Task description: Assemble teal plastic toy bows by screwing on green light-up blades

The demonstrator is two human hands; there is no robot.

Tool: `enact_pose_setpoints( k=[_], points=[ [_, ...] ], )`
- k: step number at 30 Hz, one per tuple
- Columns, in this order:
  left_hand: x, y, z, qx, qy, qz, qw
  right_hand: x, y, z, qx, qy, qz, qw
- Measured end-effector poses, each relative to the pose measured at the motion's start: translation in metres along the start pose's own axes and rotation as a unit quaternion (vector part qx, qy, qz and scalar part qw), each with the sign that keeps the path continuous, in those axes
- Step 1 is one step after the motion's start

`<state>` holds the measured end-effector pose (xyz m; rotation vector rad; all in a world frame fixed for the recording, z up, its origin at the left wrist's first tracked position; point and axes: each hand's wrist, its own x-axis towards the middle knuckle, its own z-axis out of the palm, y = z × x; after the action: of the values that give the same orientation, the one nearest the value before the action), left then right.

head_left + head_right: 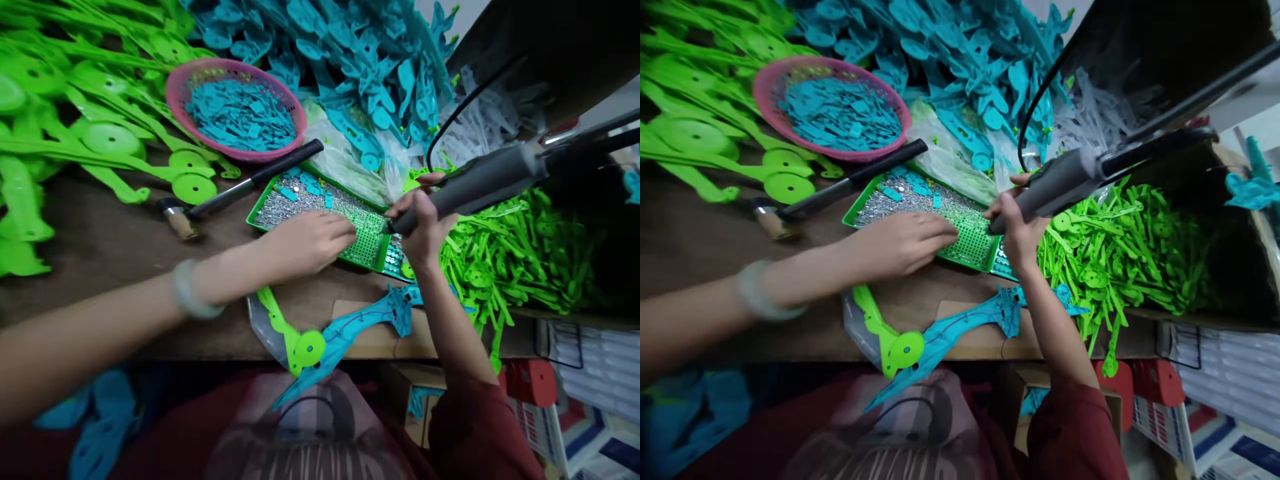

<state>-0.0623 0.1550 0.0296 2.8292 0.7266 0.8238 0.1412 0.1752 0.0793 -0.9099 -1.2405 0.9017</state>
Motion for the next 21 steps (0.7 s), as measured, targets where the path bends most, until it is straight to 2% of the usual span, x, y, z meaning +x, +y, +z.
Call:
enact_pose_setpoints(
  k=[3, 6, 8, 10, 14, 17, 19, 21],
  points=[
    [-0.060, 0.046, -0.018, -0.020, 0.082, 0.030, 0.996, -0.001, 0.034, 0.013, -0.006, 0.044, -0.025, 0.999],
    [-0.118, 0.088, -0.018, -0.059, 0.064, 0.001, 0.996, -0.001, 0.053, 0.019, -0.011, 0.050, -0.027, 0.998],
    [-0.141, 0.105, -0.012, -0.073, 0.048, -0.020, 0.996, -0.002, 0.057, 0.020, -0.022, 0.052, -0.028, 0.998],
    [-0.152, 0.113, -0.008, -0.077, 0.039, -0.034, 0.996, -0.003, 0.058, 0.020, -0.031, 0.050, -0.027, 0.998],
    [-0.152, 0.114, -0.002, -0.053, 0.032, -0.042, 0.997, -0.001, 0.062, 0.020, -0.054, 0.052, -0.029, 0.997],
    [-0.150, 0.118, 0.007, -0.036, 0.074, -0.058, 0.995, 0.004, 0.060, 0.026, -0.077, 0.056, -0.030, 0.995],
    [-0.151, 0.123, 0.015, -0.031, 0.117, -0.070, 0.990, 0.001, 0.048, 0.031, -0.073, 0.066, -0.039, 0.994],
    [-0.152, 0.127, 0.022, -0.027, 0.130, -0.079, 0.988, -0.011, 0.025, 0.034, -0.057, 0.066, -0.064, 0.994]
  ],
)
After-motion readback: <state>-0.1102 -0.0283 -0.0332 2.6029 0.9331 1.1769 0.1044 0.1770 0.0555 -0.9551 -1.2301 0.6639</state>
